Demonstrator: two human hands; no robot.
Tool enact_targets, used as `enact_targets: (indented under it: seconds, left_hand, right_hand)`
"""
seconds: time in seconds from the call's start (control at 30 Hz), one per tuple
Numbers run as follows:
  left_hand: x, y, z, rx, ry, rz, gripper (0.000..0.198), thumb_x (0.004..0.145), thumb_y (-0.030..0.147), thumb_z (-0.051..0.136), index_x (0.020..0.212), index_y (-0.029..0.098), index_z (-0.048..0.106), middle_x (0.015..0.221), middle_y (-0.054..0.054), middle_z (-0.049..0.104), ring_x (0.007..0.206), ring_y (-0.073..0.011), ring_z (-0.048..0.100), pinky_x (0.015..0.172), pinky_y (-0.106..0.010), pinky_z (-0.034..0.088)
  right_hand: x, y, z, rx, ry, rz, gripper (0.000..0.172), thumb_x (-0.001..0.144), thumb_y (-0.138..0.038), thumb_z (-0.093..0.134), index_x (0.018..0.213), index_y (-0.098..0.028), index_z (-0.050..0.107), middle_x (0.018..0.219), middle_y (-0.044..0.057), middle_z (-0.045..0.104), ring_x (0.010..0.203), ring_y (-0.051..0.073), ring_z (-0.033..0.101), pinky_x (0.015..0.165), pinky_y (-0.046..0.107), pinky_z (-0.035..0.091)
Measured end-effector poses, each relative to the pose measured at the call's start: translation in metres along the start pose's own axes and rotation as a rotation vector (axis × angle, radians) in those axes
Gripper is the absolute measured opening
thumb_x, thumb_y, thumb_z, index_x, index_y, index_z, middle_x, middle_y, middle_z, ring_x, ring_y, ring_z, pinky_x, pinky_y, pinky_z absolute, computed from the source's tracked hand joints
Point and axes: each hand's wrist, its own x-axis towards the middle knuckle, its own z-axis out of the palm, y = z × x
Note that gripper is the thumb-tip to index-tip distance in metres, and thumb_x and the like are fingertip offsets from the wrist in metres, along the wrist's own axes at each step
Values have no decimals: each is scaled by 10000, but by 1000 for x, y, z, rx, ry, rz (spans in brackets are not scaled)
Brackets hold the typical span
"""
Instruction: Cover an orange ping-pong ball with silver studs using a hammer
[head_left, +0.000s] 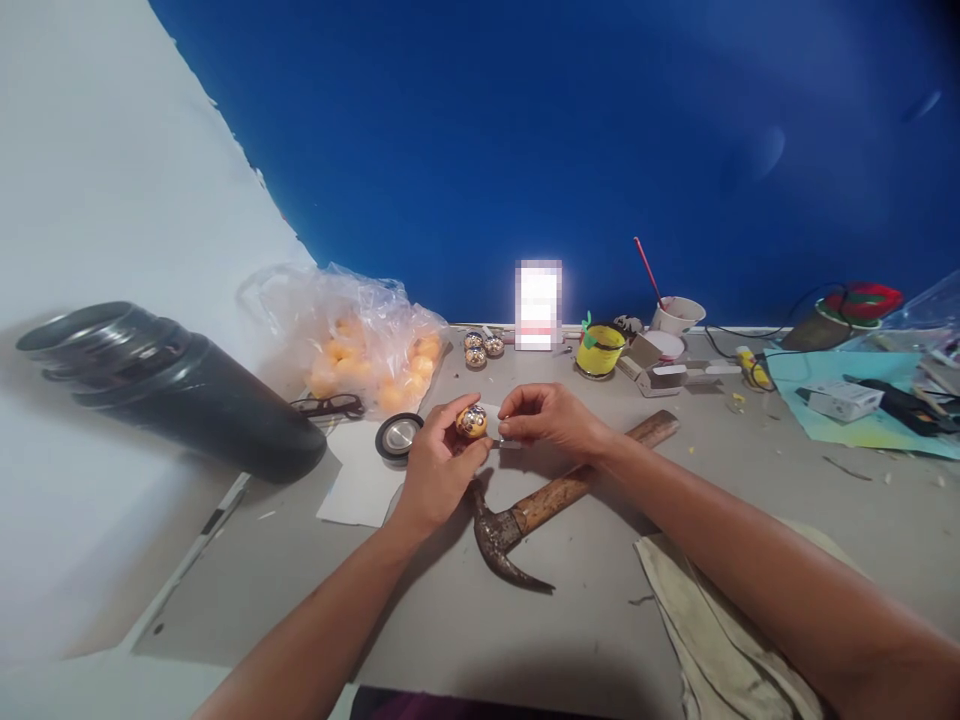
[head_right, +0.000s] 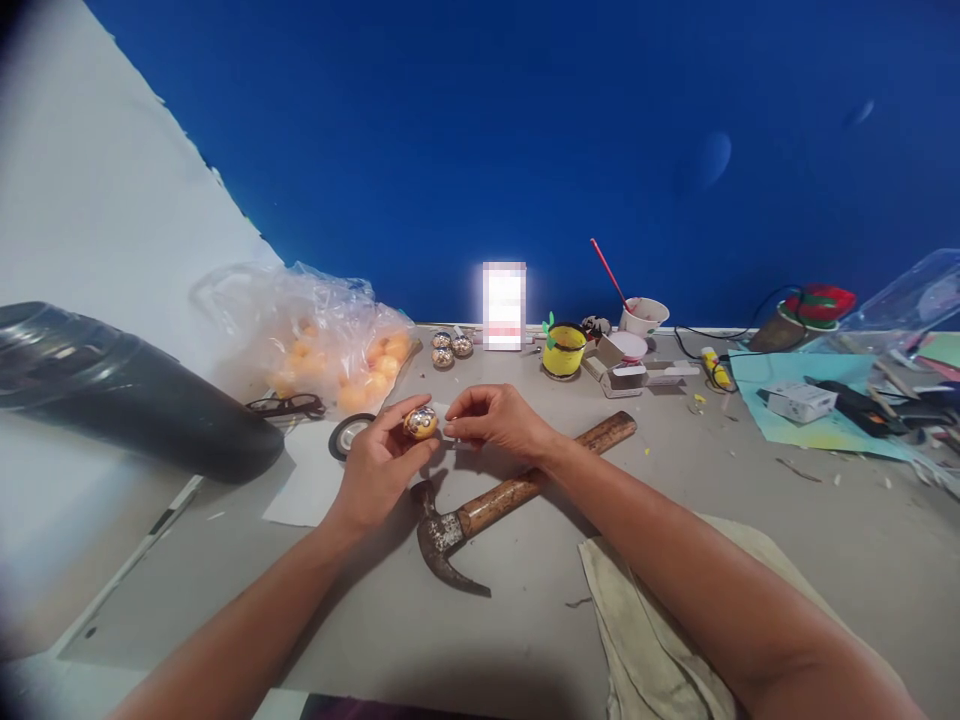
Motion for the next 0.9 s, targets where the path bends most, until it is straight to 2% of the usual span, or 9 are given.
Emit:
enact_targets:
  seconds: [0.1, 0.2, 0.37, 0.6, 0.9]
  left_hand:
    - [1, 0, -1, -55, -45, -64, 524, 775, 262, 734, 1285, 173, 657, 967, -61, 724, 835, -194, 663, 764, -332, 544]
    - [2, 0, -2, -55, -52, -57, 528, 776, 337, 765, 1272, 180, 670, 943, -56, 726, 802, -192, 657, 741, -328, 542]
    - [-1, 1, 0, 50, -3, -1, 399, 762, 334, 774, 1132, 192, 723, 1002, -76, 734, 838, -204, 662, 756, -331, 541]
    - [-4, 7, 1, 162, 28, 49, 336, 780, 309, 750, 1096, 200, 716, 981, -64, 736, 775, -187, 655, 744, -330, 535]
    - [-4, 4, 0, 151, 25, 88, 325, 769, 244, 728, 1091, 207, 715, 1003, -60, 741, 803, -193, 670, 754, -327, 539]
  right_hand:
    - [-1, 0, 0, 100, -74, 59, 311, 641, -355, 897, 836, -152, 763, 736, 20, 709, 598, 105, 596, 517, 216, 468]
    - [-3, 0, 1, 176, -106, 75, 333, 650, -359, 908, 881, -163, 769, 787, 38, 736, 637, 114, 625, 510, 199, 466]
    - [-5, -2, 5, 222, -76, 104, 330, 613, -372, 933, 783, -160, 747, 732, 22, 715, 603, 98, 596, 497, 187, 442]
    - [-7, -2, 10, 206, -53, 155, 332, 588, -360, 940, 770, -149, 758, 710, 13, 703, 594, 88, 577, 515, 191, 432]
    - [-6, 1, 11, 206, -30, 164, 330, 582, -357, 935, 750, -148, 742, 694, 13, 705, 538, 78, 553, 498, 198, 422]
